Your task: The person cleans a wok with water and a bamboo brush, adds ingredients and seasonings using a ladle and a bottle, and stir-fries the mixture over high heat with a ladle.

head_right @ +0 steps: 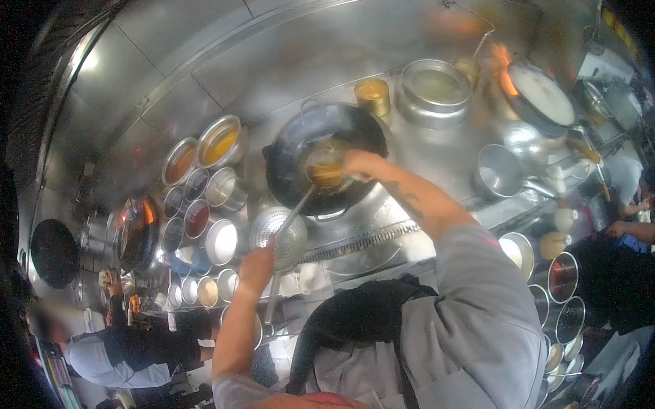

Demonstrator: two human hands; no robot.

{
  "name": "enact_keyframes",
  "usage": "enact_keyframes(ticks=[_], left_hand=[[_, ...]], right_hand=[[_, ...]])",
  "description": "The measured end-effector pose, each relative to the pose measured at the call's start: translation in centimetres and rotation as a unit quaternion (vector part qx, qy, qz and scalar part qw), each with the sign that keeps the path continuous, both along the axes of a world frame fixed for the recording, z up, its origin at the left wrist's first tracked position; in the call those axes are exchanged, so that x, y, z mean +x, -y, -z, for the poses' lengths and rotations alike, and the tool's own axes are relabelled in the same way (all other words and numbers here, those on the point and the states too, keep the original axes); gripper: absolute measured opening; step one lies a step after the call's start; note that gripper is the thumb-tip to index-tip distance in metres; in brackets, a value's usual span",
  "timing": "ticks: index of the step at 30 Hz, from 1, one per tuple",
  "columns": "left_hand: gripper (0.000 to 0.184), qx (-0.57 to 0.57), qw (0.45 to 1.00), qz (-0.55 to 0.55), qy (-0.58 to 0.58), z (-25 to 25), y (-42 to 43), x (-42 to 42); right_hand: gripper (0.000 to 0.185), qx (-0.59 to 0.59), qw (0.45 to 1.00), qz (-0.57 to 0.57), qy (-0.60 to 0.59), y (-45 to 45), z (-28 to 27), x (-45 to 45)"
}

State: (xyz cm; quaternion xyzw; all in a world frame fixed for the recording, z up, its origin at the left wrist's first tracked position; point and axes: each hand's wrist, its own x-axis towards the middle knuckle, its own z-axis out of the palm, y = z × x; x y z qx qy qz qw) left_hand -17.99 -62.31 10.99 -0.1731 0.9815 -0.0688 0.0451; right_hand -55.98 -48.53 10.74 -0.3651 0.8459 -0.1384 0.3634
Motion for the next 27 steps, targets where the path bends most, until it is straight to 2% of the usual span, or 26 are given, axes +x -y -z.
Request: enact_keyframes(ticks=[2,7,8,11,12,15,16,19,21,23,25,26,27], left_hand=[[0.055,-0.02,1.0,-0.008,0.011,-0.8,-0.9,0.1],[0.054,-0.042,0.999,-0.019,0.008,-0.4,-0.8,-0.3],[0.054,-0.042,0.999,-0.02,0.006,-0.3,-1.0,-0.3],[0.063,-0.013,0.997,-0.062,0.032,-1.1,-1.1,-0.8],[0.063,-0.026,0.998,-0.056,0.025,-1.0,-0.9,-0.8],[0.058,-0.053,0.998,-0.04,0.011,-1.0,-0.7,-0.8],[0.055,-0.055,0.998,-0.038,0.009,-1.7,-0.9,-1.1],[0.051,-0.081,0.996,-0.029,0.023,-2.6,-0.4,-0.9],[0.051,-0.103,0.994,-0.017,0.024,-3.4,0.1,-0.9],[0.052,-0.118,0.993,0.008,0.013,-4.1,0.1,-1.5],[0.053,-0.137,0.99,0.034,0.0,-4.0,0.7,-2.0],[0.053,-0.146,0.988,0.045,-0.006,-3.9,1.1,-2.0],[0.052,-0.144,0.989,0.045,0.005,-4.2,1.4,-1.9]], right_hand=[[0.044,-0.019,0.999,0.023,0.013,-0.8,1.4,0.2],[0.047,-0.027,0.999,0.004,-0.041,0.5,-0.9,-0.1],[0.046,-0.013,0.999,0.041,0.005,0.8,-0.5,0.4],[0.042,-0.024,0.999,0.018,-0.025,-0.1,-0.8,0.3],[0.041,0.076,0.996,-0.004,-0.044,1.2,-1.7,-0.4],[0.043,-0.08,0.997,0.001,-0.012,0.4,-1.6,-0.1],[0.046,-0.087,0.992,0.064,0.06,0.5,-0.9,0.9],[0.048,-0.034,0.998,0.017,0.043,-1.0,-0.3,0.4],[0.048,-0.023,0.999,-0.012,-0.027,-0.5,-1.3,0.7],[0.048,-0.009,0.994,-0.037,-0.098,-1.2,-5.1,2.1],[0.043,-0.176,0.975,-0.063,-0.124,-3.5,-8.2,5.2],[0.042,-0.217,0.961,-0.101,-0.139,-3.6,-6.8,4.7],[0.042,-0.208,0.96,-0.113,-0.15,-3.5,-6.1,4.4]])
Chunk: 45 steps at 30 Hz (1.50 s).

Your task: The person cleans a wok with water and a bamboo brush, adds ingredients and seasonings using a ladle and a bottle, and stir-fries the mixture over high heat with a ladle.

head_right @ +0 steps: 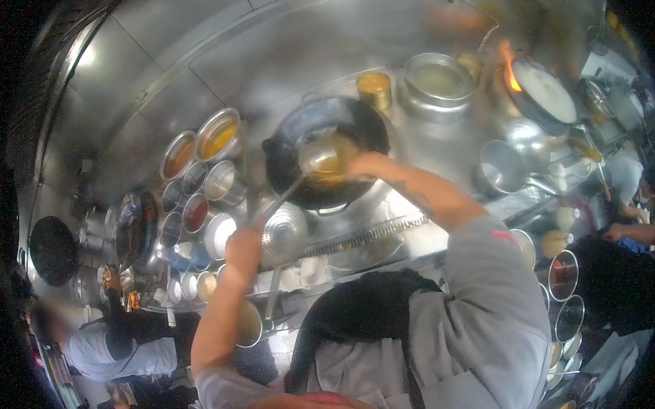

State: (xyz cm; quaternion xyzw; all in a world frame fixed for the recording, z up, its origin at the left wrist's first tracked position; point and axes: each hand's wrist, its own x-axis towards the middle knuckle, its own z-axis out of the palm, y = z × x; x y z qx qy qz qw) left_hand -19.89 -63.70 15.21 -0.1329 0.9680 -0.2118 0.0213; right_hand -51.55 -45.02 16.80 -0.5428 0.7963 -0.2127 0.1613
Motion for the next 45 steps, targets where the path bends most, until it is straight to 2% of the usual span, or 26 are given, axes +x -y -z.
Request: enact_keyframes(ticks=[1,4,5,7,10,12,14,16,19,21,23,26,28,29,32,36,37,38,40,42,43,44,45], left_hand=[[0.052,0.002,1.0,-0.001,0.008,-0.4,0.4,-0.1],[0.049,0.014,0.999,-0.008,0.04,-2.4,0.4,-1.2],[0.048,0.021,0.998,-0.009,0.054,-3.2,0.1,-1.5],[0.044,0.006,0.999,0.0,0.044,-4.5,-0.2,-2.3],[0.038,-0.005,0.999,0.018,0.029,-5.3,0.3,-3.0],[0.036,-0.004,0.999,0.025,0.037,-5.8,0.6,-3.7],[0.037,-0.003,0.998,0.022,0.065,-6.5,0.6,-4.3],[0.024,-0.038,0.998,0.041,0.032,-6.8,1.1,-4.8],[0.015,-0.071,0.995,0.067,-0.007,-7.6,1.7,-5.0],[0.011,-0.072,0.996,0.06,-0.012,-7.3,1.7,-4.6],[0.009,-0.067,0.997,0.036,-0.017,-6.7,1.8,-5.1],[0.008,-0.088,0.995,0.028,-0.025,-7.3,1.7,-5.7],[0.007,-0.134,0.99,0.035,-0.028,-8.0,1.4,-6.0],[0.007,-0.155,0.987,0.037,-0.027,-8.1,1.2,-6.0],[0.008,-0.177,0.984,0.02,-0.008,-8.0,0.5,-5.9],[0.009,-0.185,0.98,0.069,-0.004,-7.9,0.6,-5.1],[0.01,-0.174,0.982,0.078,-0.01,-7.4,1.0,-4.4],[0.012,-0.162,0.983,0.086,-0.016,-6.6,1.6,-3.5],[0.021,0.052,0.998,0.009,-0.025,-4.1,3.3,-0.7],[0.031,0.265,0.961,-0.054,-0.059,0.1,5.6,2.3],[0.038,0.367,0.923,-0.079,-0.088,2.7,6.7,3.7],[0.041,0.458,0.875,-0.147,-0.048,4.9,7.6,4.3],[0.041,0.596,0.744,-0.299,-0.033,3.9,5.5,4.5]], right_hand=[[0.041,0.009,1.0,-0.008,-0.014,0.1,0.6,-0.2],[0.042,0.184,0.98,0.067,-0.046,1.2,1.3,-3.0],[0.04,0.182,0.967,0.091,-0.155,3.0,6.7,-4.4],[0.036,0.124,0.985,0.047,-0.11,1.2,5.5,-2.8],[0.033,0.121,0.984,0.04,-0.125,0.4,3.3,-2.4],[0.034,0.186,0.971,0.061,-0.135,1.7,2.4,-3.9],[0.032,0.173,0.968,0.063,-0.169,2.3,3.5,-2.5],[0.03,0.143,0.974,0.057,-0.168,2.3,4.5,-0.8],[0.028,0.077,0.989,0.038,-0.118,0.1,1.9,-1.2],[0.027,0.143,0.978,0.068,-0.137,1.0,3.1,-2.0],[0.025,0.127,0.975,0.075,-0.166,1.7,5.1,-0.8],[0.023,0.144,0.977,0.056,-0.149,0.5,3.5,0.4],[0.022,0.148,0.976,0.056,-0.15,-1.0,0.4,0.1],[0.022,0.094,0.98,0.086,-0.15,-0.5,1.7,-1.3],[0.02,0.128,0.952,0.149,-0.235,2.2,5.0,-1.2],[0.019,0.119,0.979,0.049,-0.161,1.7,8.0,-1.1],[0.019,0.131,0.971,0.025,-0.197,1.1,7.0,-2.0],[0.019,0.129,0.97,0.056,-0.197,1.1,6.0,-2.7],[0.019,0.123,0.965,0.12,-0.198,1.3,3.4,-3.8],[0.022,0.097,0.954,0.133,-0.251,2.7,4.5,-5.2],[0.021,0.066,0.95,0.139,-0.271,3.6,6.2,-6.0],[0.02,0.033,0.945,0.145,-0.293,4.5,7.2,-6.6],[0.021,0.028,0.948,0.133,-0.289,5.0,7.6,-6.5]])
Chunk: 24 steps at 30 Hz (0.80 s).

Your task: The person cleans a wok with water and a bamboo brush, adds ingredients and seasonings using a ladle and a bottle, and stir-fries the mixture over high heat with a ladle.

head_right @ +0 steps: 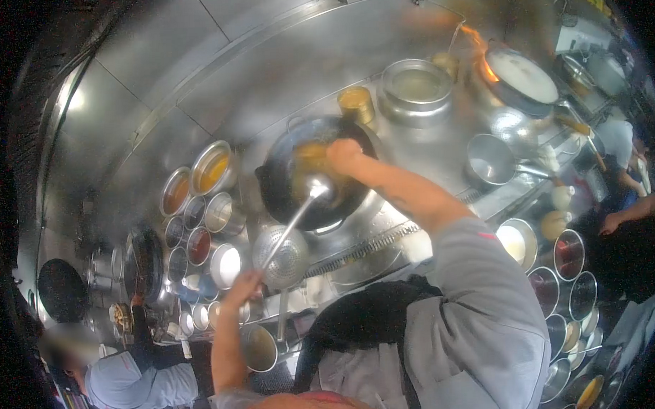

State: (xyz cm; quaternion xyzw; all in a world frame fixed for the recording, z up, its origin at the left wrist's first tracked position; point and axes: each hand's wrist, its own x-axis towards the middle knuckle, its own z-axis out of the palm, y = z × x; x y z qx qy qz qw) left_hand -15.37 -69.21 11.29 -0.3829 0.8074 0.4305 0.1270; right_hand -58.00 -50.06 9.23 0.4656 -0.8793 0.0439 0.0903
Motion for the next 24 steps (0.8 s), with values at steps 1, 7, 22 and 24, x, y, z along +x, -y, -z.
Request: enact_keyframes(ticks=[1,7,22,24], left_hand=[[0.04,0.0,1.0,0.021,-0.007,0.0,-1.2,-0.1],[0.028,-0.299,0.932,0.148,-0.142,6.9,-1.4,2.2],[0.018,-0.104,0.988,0.1,-0.048,6.2,0.9,-0.7],[0.017,-0.034,0.997,0.064,-0.025,3.7,1.1,-1.6]], right_hand=[[0.022,0.042,0.999,-0.025,0.008,-0.1,-0.2,0.3],[0.02,0.198,0.977,-0.01,0.079,-2.0,-6.0,3.5],[0.032,-0.114,0.964,0.117,0.212,-6.8,-5.2,5.7],[0.031,-0.17,0.968,0.074,0.168,-7.2,-5.4,8.2]])
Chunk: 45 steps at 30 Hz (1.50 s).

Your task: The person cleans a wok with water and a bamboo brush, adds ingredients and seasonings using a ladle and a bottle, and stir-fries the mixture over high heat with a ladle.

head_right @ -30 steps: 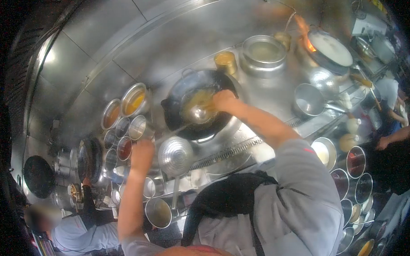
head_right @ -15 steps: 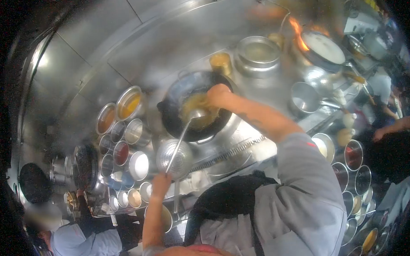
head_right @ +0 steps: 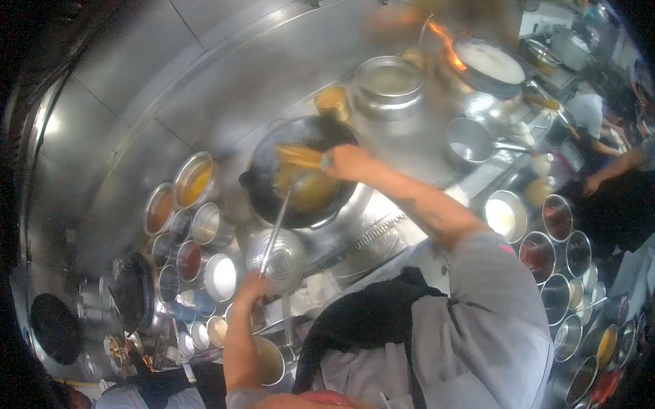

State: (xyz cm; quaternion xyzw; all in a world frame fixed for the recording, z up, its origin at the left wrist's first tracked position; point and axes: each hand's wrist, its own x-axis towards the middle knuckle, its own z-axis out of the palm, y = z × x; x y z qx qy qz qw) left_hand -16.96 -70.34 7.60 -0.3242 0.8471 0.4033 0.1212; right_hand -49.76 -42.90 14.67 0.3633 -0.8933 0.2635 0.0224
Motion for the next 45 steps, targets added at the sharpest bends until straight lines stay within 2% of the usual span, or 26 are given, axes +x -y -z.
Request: enact_keyframes(ticks=[3,4,7,10,13,14,16,17,19,20,22,25,28,31,32,35,38,40,41,43,45], left_hand=[[0.017,0.003,0.999,0.027,-0.017,1.8,2.6,0.4],[0.017,0.0,1.0,0.017,0.01,0.3,2.0,0.4],[0.016,-0.042,0.997,0.045,-0.035,1.1,2.2,1.2],[0.016,0.003,0.998,0.05,0.033,-0.7,1.7,1.1],[0.017,0.053,0.997,0.014,0.051,-1.7,1.5,1.3],[0.018,0.07,0.996,0.012,0.062,-1.8,1.5,0.9],[0.02,0.108,0.99,-0.001,0.089,-1.6,1.5,1.1],[0.019,0.047,0.997,0.013,0.063,-1.2,1.5,0.9],[0.019,-0.076,0.995,0.051,0.028,0.3,2.0,1.1],[0.019,-0.193,0.976,0.095,-0.025,1.6,2.7,0.9],[0.022,-0.408,0.888,0.17,-0.124,4.5,4.0,1.7],[0.023,-0.364,0.91,0.159,-0.122,5.1,4.0,0.9],[0.022,-0.188,0.981,0.042,-0.011,2.9,2.5,-0.6],[0.02,-0.069,0.994,0.004,0.081,-2.3,0.1,-0.9],[0.02,-0.053,0.996,-0.005,0.075,-2.9,-0.2,-0.6],[0.018,0.013,0.997,-0.042,0.062,-3.3,-0.9,0.0],[0.018,0.118,0.987,-0.08,0.071,-2.2,-1.1,1.1],[0.019,0.198,0.975,-0.087,0.057,-0.5,0.3,2.3],[0.018,0.163,0.981,-0.079,0.065,-0.6,0.6,2.3],[0.017,0.102,0.989,-0.065,0.09,-2.7,-1.4,2.3],[0.018,-0.148,0.988,0.043,-0.008,3.1,0.8,3.4]], right_hand=[[0.033,0.136,0.988,0.004,0.074,0.2,3.5,-3.0],[0.032,0.131,0.988,0.059,0.065,-0.3,3.0,-3.6],[0.034,0.034,0.988,0.034,0.146,-1.7,0.4,-2.5],[0.037,-0.056,0.986,-0.025,0.156,0.1,3.0,-1.8],[0.042,0.107,0.989,0.036,0.097,1.3,3.1,-3.3],[0.038,0.146,0.985,0.037,0.083,1.0,2.9,-3.8],[0.035,0.061,0.992,0.027,0.104,1.1,4.1,-3.5],[0.034,0.016,0.993,0.021,0.117,1.3,4.7,-3.5],[0.034,0.094,0.986,0.021,0.133,1.7,5.1,-3.6],[0.036,0.127,0.985,0.032,0.112,1.6,4.1,-4.2],[0.037,0.174,0.98,0.037,0.088,1.1,2.3,-3.9],[0.035,0.094,0.994,0.019,0.048,0.6,1.4,-1.6],[0.033,0.046,0.996,-0.069,0.034,0.5,5.2,-1.9],[0.034,0.124,0.977,0.089,0.151,0.6,4.5,-6.1],[0.037,0.12,0.979,0.069,0.148,-0.2,4.1,-6.9],[0.037,-0.045,0.996,-0.001,0.08,0.0,3.5,-5.3],[0.037,0.046,0.986,-0.061,0.149,3.2,6.7,-6.2],[0.035,0.106,0.987,-0.035,0.113,3.0,5.4,-6.1],[0.034,0.136,0.987,-0.021,0.089,3.0,4.3,-6.4],[0.029,0.12,0.991,-0.014,0.062,3.0,4.7,-5.9],[0.026,0.106,0.992,-0.05,0.041,2.5,5.8,-4.9]])
